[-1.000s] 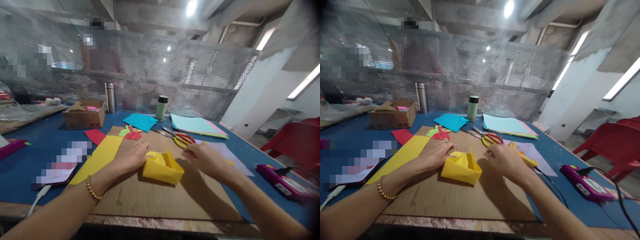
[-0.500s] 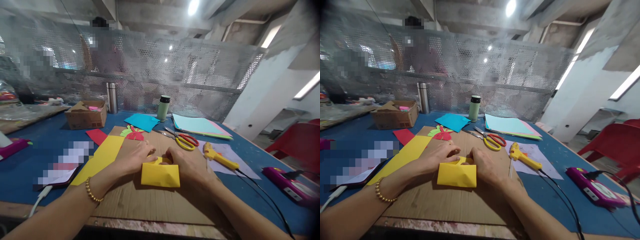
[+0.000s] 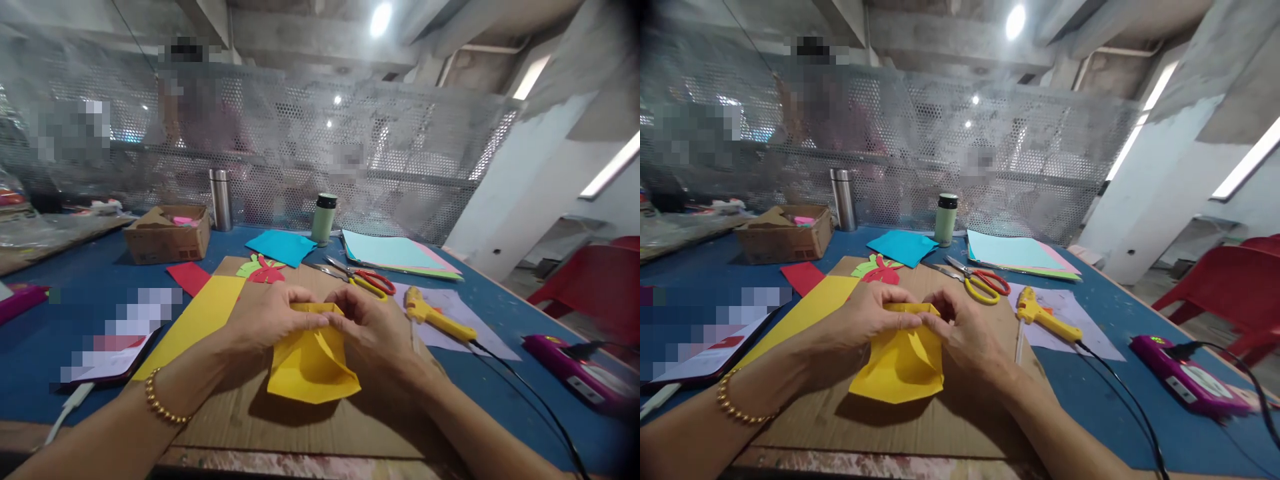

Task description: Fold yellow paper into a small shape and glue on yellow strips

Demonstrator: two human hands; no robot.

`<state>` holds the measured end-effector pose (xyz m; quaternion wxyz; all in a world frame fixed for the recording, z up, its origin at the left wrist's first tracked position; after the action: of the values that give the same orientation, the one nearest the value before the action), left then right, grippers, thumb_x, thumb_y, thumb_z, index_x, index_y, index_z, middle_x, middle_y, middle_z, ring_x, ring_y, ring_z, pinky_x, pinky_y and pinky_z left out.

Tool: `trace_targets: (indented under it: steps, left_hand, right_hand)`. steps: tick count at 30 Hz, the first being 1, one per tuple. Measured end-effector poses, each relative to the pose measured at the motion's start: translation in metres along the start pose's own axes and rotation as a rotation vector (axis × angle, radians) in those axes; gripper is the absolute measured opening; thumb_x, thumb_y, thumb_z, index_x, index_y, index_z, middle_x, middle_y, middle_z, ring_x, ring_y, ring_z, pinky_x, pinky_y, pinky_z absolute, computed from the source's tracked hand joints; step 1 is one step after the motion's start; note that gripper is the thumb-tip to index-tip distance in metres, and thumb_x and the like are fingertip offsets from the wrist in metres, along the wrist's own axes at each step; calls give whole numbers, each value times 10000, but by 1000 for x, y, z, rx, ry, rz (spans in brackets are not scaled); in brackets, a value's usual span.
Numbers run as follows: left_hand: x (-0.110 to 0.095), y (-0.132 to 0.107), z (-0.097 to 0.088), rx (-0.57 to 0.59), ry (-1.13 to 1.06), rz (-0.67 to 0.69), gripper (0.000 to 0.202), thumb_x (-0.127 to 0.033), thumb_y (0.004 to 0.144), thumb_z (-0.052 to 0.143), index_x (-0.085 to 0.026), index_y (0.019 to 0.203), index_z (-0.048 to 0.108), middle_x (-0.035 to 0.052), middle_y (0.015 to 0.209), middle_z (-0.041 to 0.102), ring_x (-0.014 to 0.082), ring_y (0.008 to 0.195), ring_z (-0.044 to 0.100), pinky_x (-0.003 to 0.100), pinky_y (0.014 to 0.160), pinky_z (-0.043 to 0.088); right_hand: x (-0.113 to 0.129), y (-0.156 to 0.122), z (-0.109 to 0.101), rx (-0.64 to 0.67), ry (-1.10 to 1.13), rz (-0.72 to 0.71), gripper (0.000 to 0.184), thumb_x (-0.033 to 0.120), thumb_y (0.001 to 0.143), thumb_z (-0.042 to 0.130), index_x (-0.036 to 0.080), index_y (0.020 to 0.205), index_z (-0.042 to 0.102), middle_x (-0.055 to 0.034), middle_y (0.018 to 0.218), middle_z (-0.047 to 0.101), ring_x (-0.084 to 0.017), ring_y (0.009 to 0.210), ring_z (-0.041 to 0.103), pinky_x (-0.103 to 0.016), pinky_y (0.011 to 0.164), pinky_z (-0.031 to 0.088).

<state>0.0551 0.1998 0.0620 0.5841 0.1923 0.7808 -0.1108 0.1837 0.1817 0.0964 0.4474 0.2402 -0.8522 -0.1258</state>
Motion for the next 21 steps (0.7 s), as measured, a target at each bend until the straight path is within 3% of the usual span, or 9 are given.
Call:
trace_targets:
  steps: [5,10,14,16,18,20,21]
  left_hand:
    - [-6,-4,1,-12,-175,-8,356,-478,716,814,-167,881,763,53,806,747,174,718,677,261,624,506]
    - [2,-2,-5,-65,-99,-33,352,-458,745,786,-171,948,759,63,845,763,192,734,698,265,604,513]
    - [-1,2,-2,-39,20,68,348,-477,820,719,-180,998,760,62,887,756,202,784,694,296,661,519]
    - [-18,-1,-12,-155,193,210,332,-484,861,683,-213,1038,760,66,992,744,222,910,675,350,795,526]
    - [-46,-14,-29,-388,415,388,335,-485,894,648,-228,1086,745,84,1103,704,252,1049,620,420,941,477]
    - [-71,-35,-36,-598,584,544,353,-489,927,599,-203,1087,730,108,1108,672,271,1082,573,459,988,427]
    - [-80,-43,-35,-641,630,595,366,-497,944,567,-186,1052,727,111,1062,671,270,1050,568,466,979,417]
  right_hand:
    - [14,-2,-10,-21,16,-87,139,284,881,635,184,975,648,-12,792,653,-128,692,589,-235,605,481]
    - [18,-7,-17,-116,-67,-105,83,253,908,595,194,919,652,-19,757,658,-133,673,590,-245,597,487]
    - [11,-9,-9,-88,-10,-106,134,283,944,570,193,963,668,-36,809,683,-138,691,609,-252,601,501]
    - [2,-9,-8,-99,37,-80,174,317,958,567,194,1036,662,-18,781,652,-133,664,589,-246,573,490]
    - [-5,-9,-15,-164,20,-66,187,331,957,573,197,1059,653,15,703,580,-124,612,541,-233,530,456]
    - [-8,-11,-26,-249,-35,-82,185,335,959,564,199,1052,647,27,677,537,-122,593,513,-233,519,440]
    - [-8,-11,-30,-269,-72,-93,195,339,970,543,201,1068,639,22,689,541,-124,596,516,-237,525,446]
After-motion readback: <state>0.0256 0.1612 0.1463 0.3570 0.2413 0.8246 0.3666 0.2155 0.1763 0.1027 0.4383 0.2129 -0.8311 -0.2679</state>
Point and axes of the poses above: each hand's wrist, its own y-axis towards the middle knuckle, its own z-axis out of the palm, x = y × z, the point moved 10 cm from there along y, towards the middle knuckle
